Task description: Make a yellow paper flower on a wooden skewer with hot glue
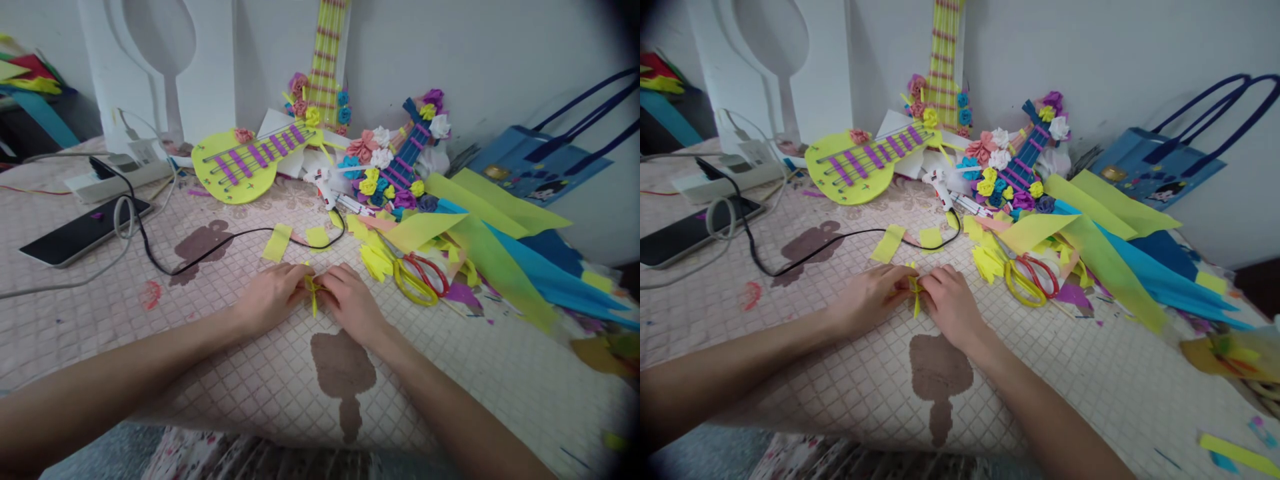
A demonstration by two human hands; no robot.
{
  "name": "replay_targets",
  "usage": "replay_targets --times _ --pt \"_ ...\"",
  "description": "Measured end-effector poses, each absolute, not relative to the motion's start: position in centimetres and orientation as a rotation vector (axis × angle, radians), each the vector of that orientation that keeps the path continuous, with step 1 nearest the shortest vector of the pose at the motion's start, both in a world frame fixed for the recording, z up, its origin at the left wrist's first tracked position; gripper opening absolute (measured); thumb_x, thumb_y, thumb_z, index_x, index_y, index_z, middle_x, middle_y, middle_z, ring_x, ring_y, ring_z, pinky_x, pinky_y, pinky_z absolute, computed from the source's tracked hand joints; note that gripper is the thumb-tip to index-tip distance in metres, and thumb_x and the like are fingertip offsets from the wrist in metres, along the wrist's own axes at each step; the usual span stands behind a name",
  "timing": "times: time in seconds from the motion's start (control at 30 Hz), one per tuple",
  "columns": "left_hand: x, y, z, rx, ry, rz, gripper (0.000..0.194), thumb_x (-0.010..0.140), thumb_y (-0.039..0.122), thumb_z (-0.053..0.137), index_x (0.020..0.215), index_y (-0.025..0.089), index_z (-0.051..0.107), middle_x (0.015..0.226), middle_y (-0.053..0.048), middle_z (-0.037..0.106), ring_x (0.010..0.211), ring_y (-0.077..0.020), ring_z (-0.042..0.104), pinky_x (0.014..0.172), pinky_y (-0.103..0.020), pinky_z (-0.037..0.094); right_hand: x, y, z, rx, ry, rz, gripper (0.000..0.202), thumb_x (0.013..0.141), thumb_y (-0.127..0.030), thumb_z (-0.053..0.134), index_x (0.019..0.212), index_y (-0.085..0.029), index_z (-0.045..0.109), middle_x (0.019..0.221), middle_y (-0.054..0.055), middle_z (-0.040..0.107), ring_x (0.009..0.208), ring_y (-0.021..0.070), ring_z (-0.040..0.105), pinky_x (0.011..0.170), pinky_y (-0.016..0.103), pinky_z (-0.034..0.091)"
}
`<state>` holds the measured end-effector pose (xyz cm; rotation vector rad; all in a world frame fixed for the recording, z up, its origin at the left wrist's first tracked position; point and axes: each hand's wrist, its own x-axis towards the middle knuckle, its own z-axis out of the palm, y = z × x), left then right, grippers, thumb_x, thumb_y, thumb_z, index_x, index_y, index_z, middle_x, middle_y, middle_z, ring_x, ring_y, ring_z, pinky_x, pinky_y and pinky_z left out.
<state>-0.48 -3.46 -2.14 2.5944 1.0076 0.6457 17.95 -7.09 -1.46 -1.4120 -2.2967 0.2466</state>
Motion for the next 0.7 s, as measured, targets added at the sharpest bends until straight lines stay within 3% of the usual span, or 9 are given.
replay_targets --times 0.23,0.37,0.7 --pt "-0.42 -3.54 -2.26 2.534 1.081 0.709 0.026 0.082 0.015 0.057 0.106 0.016 0.046 0.076 0.0 0.062 0.069 -0.015 0.06 0.06 -0.024 0.044 17.83 -7.19 -1.64 -1.439 -2.27 0.18 0.012 0.085 -0.015 0.052 0.09 -0.019 0.062 0.088 0.007 0.06 0.092 0.0225 0.05 0.079 0.038 0.043" --pt "-0.51 -3.35 -2.39 2.614 1.064 0.644 0.019 0.082 0.015 0.057 0.1 0.016 0.051 0.079 -0.002 0.063 0.074 -0.0172 0.06 0.064 -0.026 0.045 17.82 -7.19 -1.73 -1.436 -2.293 0.177 0.011 0.085 -0.015 0.052 0.088 -0.019 0.061 0.088 0.007 0.06 0.092 0.0221 0.049 0.079 0.037 0.042" --pt "-0.56 -3.32 -2.25 2.672 1.052 0.618 0.03 0.084 0.016 0.055 0.113 0.016 0.047 0.084 -0.004 0.064 0.078 -0.0186 0.059 0.068 -0.029 0.045 17.69 -7.21 -1.6 -1.432 -2.308 0.152 0.012 0.085 -0.014 0.052 0.089 -0.019 0.062 0.088 0.007 0.06 0.092 0.0224 0.049 0.079 0.038 0.042"
